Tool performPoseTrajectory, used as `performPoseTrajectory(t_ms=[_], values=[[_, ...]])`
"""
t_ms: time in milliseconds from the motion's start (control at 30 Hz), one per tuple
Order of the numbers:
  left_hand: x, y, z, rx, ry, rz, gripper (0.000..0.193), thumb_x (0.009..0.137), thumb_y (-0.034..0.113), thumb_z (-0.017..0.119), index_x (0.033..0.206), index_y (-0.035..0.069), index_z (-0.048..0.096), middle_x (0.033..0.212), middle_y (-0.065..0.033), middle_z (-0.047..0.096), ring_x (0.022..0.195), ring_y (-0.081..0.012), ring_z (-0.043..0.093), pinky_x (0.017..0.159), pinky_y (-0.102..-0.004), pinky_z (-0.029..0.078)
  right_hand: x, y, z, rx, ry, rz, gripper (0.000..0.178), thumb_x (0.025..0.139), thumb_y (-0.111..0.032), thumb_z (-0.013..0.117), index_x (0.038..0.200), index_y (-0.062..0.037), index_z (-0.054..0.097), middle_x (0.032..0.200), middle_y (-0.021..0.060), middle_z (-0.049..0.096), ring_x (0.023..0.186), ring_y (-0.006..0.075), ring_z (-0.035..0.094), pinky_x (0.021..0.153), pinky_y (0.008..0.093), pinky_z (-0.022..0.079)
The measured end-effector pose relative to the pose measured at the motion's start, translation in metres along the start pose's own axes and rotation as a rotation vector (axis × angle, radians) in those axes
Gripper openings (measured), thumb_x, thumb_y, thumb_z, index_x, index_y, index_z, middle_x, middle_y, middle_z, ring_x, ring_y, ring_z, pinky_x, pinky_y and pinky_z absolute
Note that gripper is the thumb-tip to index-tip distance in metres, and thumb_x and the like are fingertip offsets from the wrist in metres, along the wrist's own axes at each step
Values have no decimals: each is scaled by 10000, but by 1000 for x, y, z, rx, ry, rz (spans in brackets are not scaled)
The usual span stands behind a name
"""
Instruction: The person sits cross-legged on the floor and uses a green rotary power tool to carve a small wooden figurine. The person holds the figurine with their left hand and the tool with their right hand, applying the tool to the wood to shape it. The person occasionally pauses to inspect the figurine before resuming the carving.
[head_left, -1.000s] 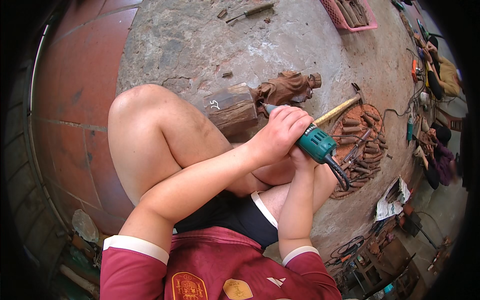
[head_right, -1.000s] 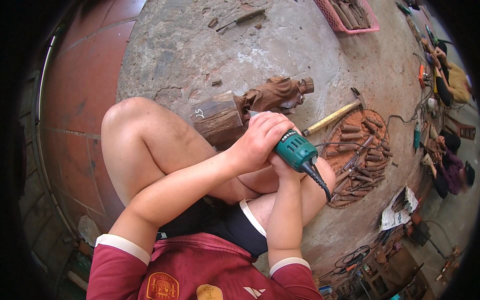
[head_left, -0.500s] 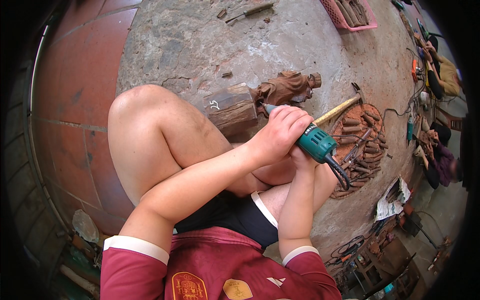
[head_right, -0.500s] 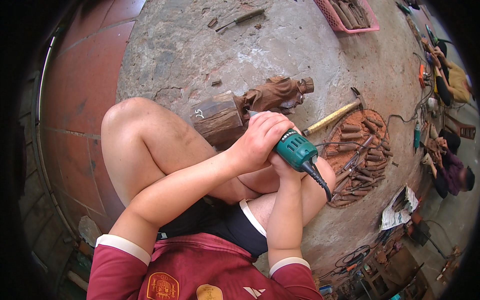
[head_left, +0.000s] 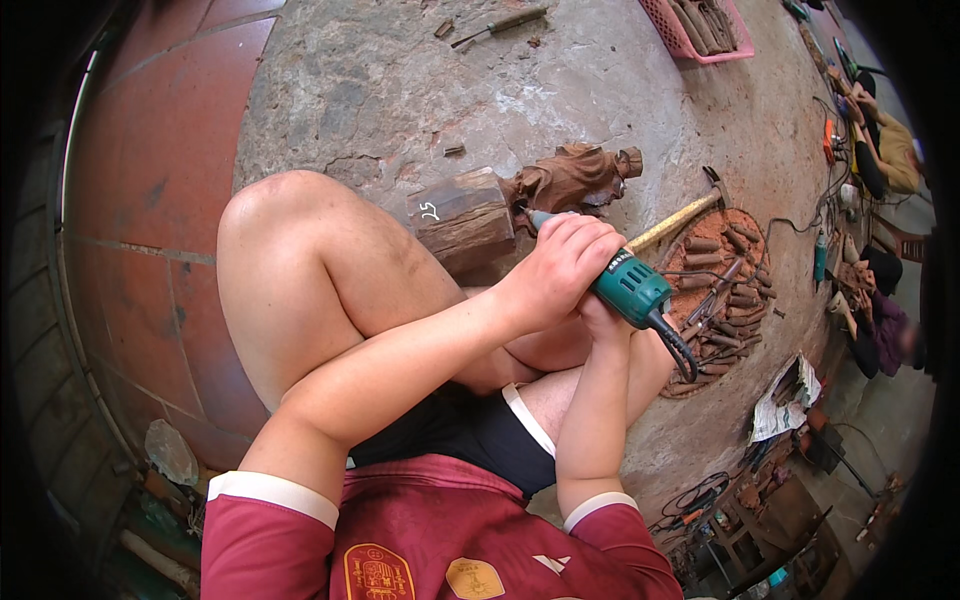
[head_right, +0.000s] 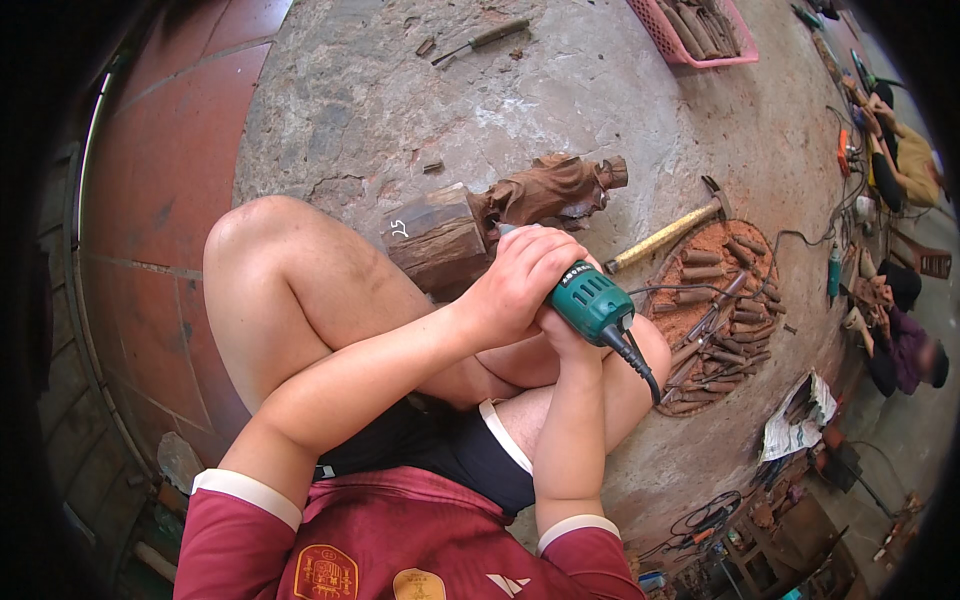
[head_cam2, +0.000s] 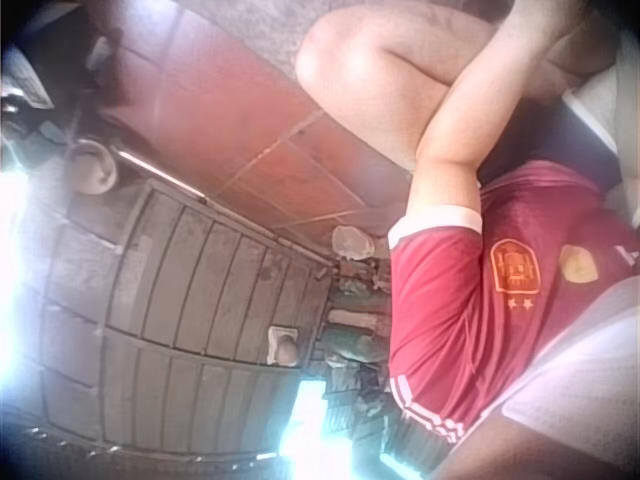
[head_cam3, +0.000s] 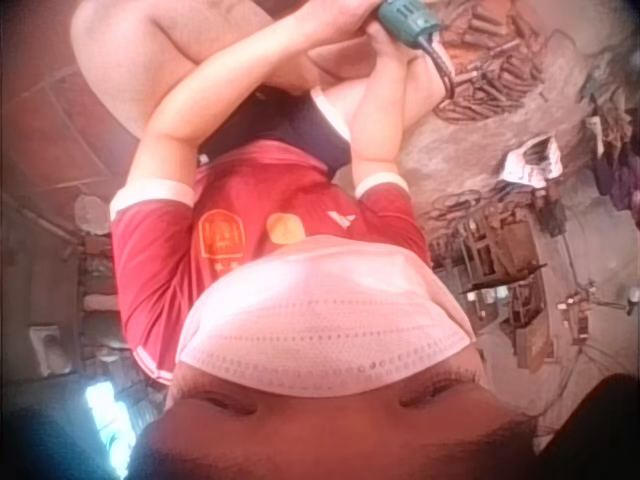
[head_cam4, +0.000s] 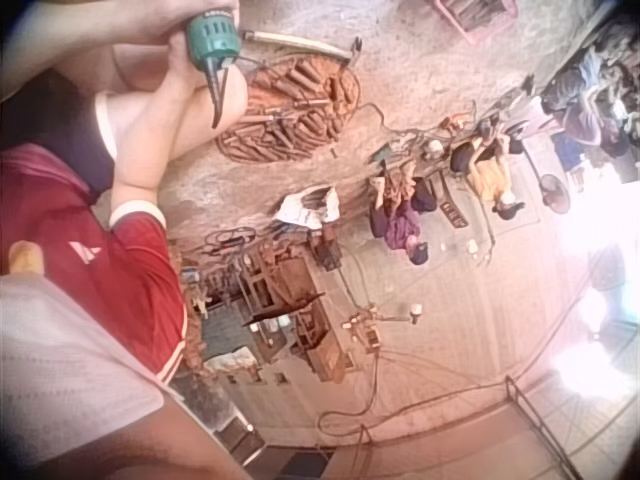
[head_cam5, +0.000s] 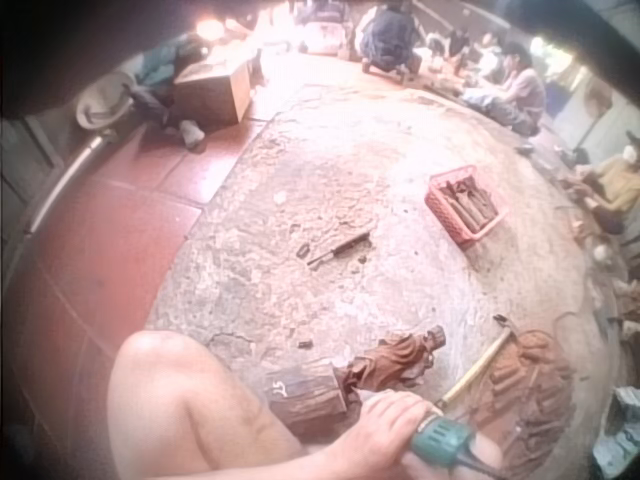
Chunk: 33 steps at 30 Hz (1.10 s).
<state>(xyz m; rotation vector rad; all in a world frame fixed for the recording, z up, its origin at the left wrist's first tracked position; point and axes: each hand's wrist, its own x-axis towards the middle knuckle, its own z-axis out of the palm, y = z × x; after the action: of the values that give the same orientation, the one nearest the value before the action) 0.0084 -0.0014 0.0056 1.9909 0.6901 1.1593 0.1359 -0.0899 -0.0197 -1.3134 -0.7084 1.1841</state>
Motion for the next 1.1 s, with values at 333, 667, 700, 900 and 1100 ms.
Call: performPoseTrajectory(t_ms=[333, 667, 700, 900, 1100], values=[[-2, 1, 1, -13, 10, -1, 550, 731, 85, 738, 1253, 49, 569, 1160, -143, 644, 1130, -353, 619, 1009, -471, 439, 1, 3, -2, -30, -67, -91, 788, 698, -103, 910, 1360, -92, 484, 1332, 77, 563, 1245, 191, 533, 1093, 397, 441], [-2, -1, 2, 2, 10, 34, 530, 739, 88, 734, 1246, 56, 582, 1181, -132, 646, 1154, -342, 617, 1031, -474, 440, 1, -2, 5, -65, -22, -125, 776, 697, -78, 902, 1353, -90, 488, 1328, 80, 567, 1240, 193, 542, 1090, 396, 444], [-2, -1, 2, -1, 14, 31, 527, 741, 87, 732, 1246, 56, 583, 1184, -132, 646, 1156, -341, 616, 1033, -474, 439, 1, -2, 6, -56, -19, -125, 781, 696, -81, 903, 1357, -90, 487, 1329, 79, 566, 1241, 192, 541, 1091, 396, 443], [-3, 0, 0, -2, 15, 11, 522, 745, 79, 724, 1246, 54, 581, 1183, -140, 645, 1150, -348, 616, 1029, -476, 441, 4, 4, 1, -114, -30, -116, 832, 679, -134, 918, 1385, -92, 479, 1336, 75, 562, 1251, 199, 536, 1099, 401, 436], [-5, 3, -2, 23, -4, -12, 530, 742, 81, 725, 1250, 49, 575, 1189, -148, 642, 1146, -351, 615, 1025, -477, 439, 1, 7, -4, -58, -65, -98, 900, 658, -285, 937, 1401, -78, 471, 1339, 71, 561, 1268, 207, 531, 1114, 405, 424]])
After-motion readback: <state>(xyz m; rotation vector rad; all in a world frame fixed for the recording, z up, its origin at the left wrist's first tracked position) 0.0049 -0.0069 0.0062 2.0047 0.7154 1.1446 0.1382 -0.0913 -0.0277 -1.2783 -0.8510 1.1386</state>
